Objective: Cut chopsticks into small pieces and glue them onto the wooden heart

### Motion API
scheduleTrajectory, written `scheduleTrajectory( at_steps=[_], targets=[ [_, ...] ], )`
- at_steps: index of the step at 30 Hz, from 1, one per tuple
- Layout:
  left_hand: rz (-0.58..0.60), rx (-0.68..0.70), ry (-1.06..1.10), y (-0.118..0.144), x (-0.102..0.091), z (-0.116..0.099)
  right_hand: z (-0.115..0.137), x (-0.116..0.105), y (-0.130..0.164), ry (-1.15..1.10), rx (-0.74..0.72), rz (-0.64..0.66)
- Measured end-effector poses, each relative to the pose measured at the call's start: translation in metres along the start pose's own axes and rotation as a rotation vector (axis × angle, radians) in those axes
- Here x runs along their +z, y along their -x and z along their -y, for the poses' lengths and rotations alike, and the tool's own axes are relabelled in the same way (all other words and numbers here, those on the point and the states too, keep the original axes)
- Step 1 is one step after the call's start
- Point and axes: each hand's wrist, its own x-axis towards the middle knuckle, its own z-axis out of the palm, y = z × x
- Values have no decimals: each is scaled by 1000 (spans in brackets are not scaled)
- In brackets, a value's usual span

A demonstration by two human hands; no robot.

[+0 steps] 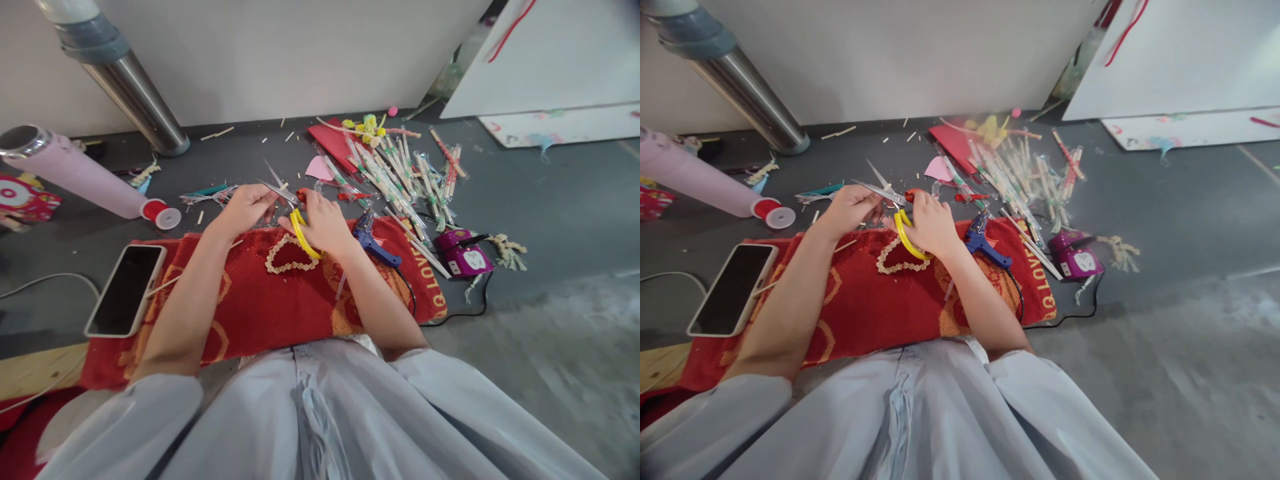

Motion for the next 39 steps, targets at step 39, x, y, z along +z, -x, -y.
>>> scheduleTrajectory(
  at_steps=[39],
  targets=[
    [-142, 90, -518, -1, 7, 10, 9, -8, -6, 32, 114, 177]
  ],
)
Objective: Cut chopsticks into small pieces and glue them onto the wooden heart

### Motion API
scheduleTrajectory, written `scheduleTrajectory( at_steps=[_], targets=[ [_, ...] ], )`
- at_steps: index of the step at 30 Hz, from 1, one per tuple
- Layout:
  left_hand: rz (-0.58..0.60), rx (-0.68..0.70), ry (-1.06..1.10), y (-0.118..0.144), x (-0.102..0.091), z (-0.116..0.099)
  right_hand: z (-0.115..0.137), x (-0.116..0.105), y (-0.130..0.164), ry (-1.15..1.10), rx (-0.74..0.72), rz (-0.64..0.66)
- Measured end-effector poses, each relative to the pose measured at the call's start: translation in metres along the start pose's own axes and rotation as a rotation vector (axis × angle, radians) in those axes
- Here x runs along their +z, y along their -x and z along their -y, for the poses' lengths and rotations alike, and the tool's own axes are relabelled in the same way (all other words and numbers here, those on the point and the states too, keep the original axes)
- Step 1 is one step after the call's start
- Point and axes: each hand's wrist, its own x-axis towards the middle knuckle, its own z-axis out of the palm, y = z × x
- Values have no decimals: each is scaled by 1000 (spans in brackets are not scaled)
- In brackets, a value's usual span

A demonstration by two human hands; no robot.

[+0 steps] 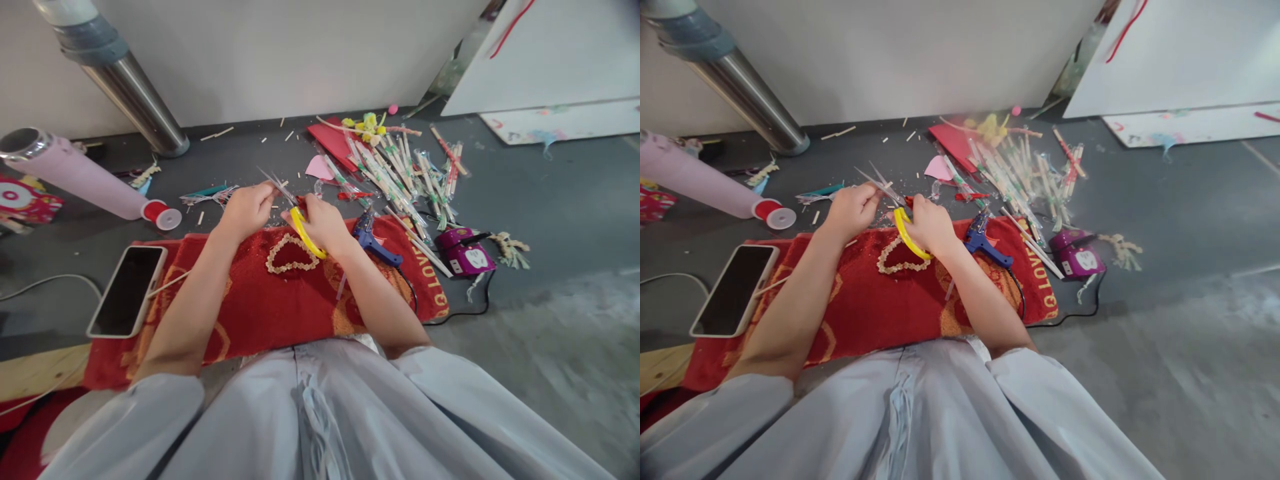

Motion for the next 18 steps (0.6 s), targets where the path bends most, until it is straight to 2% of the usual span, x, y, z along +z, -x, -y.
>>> scheduleTrajectory(
  at_steps=[4, 8, 13, 18],
  targets=[
    [14, -14, 61, -1, -3, -1, -4, 6, -1, -9, -37, -73],
    [43, -28, 260, -2, -5, -6, -8, 11, 0, -17, -95, -153],
    [148, -73, 508, -1, -8, -8, -9, 9, 4, -14, -136, -124],
    [200, -103, 591, -1, -13, -10, -7, 8, 4, -12, -136, -119]
  ],
)
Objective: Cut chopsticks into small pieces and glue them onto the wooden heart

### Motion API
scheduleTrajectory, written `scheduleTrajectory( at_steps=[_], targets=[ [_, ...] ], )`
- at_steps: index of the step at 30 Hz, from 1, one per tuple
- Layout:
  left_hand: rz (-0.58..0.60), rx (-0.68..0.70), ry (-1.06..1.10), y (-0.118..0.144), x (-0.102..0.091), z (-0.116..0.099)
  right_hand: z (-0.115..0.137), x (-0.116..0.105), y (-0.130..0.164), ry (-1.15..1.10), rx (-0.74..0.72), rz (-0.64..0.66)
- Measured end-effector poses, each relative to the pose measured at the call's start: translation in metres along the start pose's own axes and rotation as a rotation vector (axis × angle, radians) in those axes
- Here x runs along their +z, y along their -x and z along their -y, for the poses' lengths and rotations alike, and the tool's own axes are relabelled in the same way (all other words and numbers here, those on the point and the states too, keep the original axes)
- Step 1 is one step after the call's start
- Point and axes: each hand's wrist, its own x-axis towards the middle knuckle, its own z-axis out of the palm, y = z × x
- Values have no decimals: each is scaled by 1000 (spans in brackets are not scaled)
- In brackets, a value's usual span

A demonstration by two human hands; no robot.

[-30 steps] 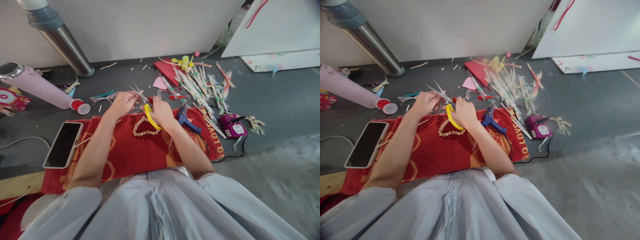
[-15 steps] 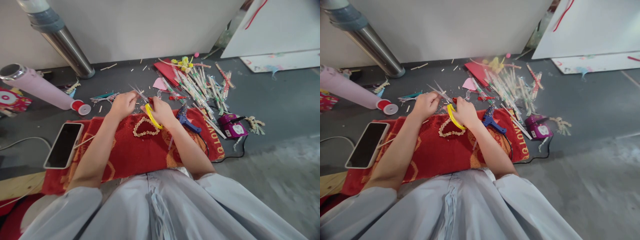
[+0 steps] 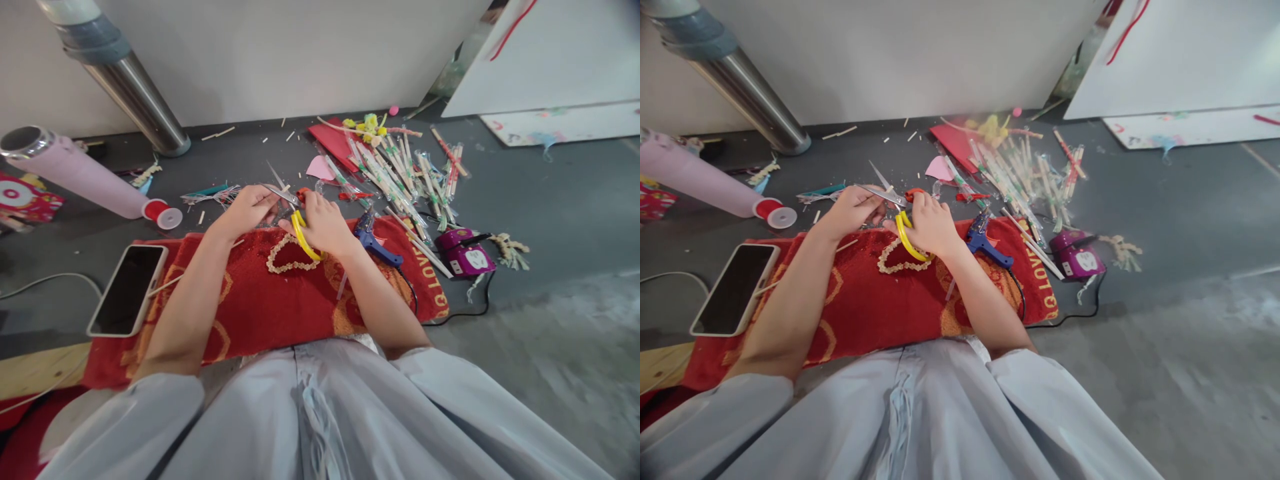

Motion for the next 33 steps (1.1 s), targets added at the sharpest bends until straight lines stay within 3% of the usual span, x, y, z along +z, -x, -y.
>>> scheduleTrajectory(
  at_steps=[9, 16, 21, 23, 28, 33],
  targets=[
    [36, -29, 73, 1, -3, -1, 1, 3, -3, 44, 12, 0],
    [-42, 3, -13, 1, -4, 1, 9, -2, -6, 124, 105, 66],
    [-64, -11, -204, -2, -2, 0, 14, -6, -5, 78, 169, 85],
    [-112, -12, -270, -4, 1, 1, 12, -4, -6, 38, 190, 74],
    [-362, 89, -364, -5, 6, 5, 4, 2, -7, -65, 203, -3],
    [-381, 158, -455, -4, 6, 9, -1, 7, -6, -99, 110, -80]
  ],
)
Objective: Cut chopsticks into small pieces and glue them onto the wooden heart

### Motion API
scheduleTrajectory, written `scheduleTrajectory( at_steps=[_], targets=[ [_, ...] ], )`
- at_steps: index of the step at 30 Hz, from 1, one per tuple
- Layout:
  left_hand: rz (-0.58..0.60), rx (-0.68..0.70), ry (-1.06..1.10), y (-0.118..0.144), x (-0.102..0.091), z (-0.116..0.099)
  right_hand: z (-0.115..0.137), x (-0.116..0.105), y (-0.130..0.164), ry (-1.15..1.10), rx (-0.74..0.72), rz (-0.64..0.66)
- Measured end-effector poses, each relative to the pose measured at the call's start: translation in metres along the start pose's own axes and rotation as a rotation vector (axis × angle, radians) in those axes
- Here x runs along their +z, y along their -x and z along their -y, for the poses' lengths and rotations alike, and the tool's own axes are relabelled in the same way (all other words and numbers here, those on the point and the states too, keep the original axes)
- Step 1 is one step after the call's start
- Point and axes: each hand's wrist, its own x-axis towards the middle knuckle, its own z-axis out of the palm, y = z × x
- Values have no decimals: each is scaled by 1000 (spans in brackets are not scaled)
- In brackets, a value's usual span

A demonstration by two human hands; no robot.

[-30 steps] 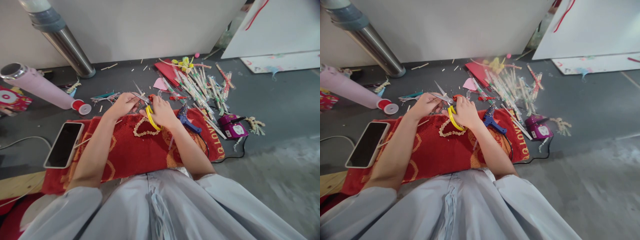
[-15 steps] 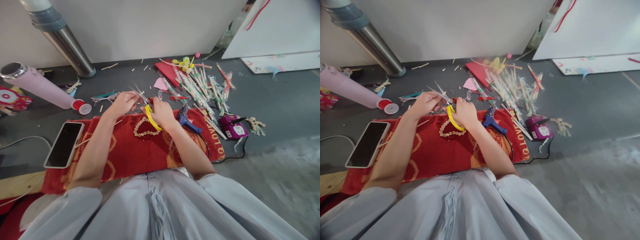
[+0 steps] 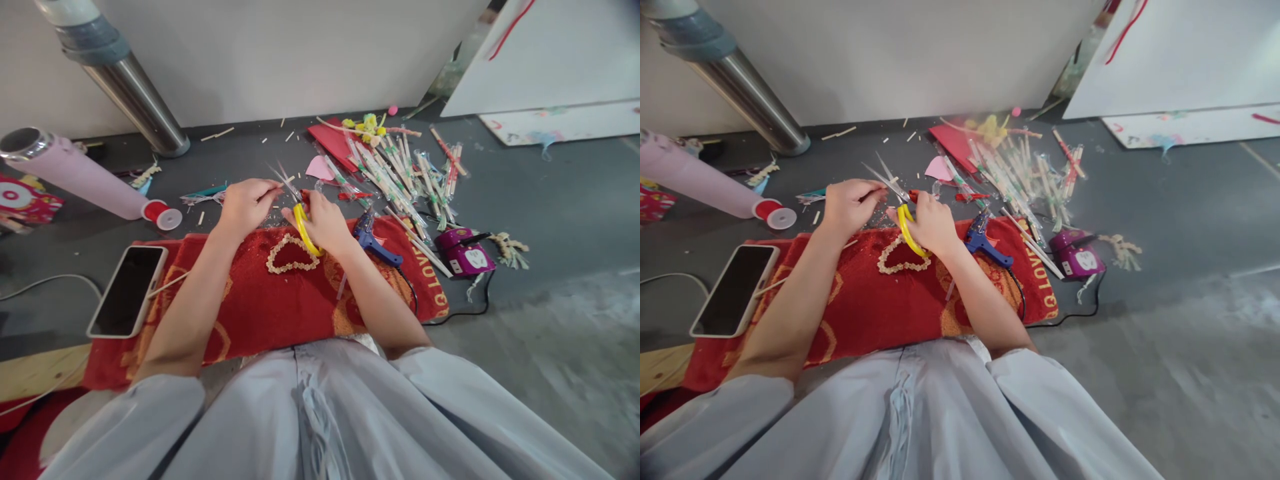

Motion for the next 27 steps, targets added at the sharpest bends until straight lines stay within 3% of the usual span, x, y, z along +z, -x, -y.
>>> scheduleTrajectory(
  at_steps=[18, 27],
  targets=[
    [101, 125, -3, 0, -6, -1, -2, -1, 3, -13, -45, -20],
    [109, 95, -32, 3, -2, 2, 3, -1, 4, 54, -19, 4]
  ],
)
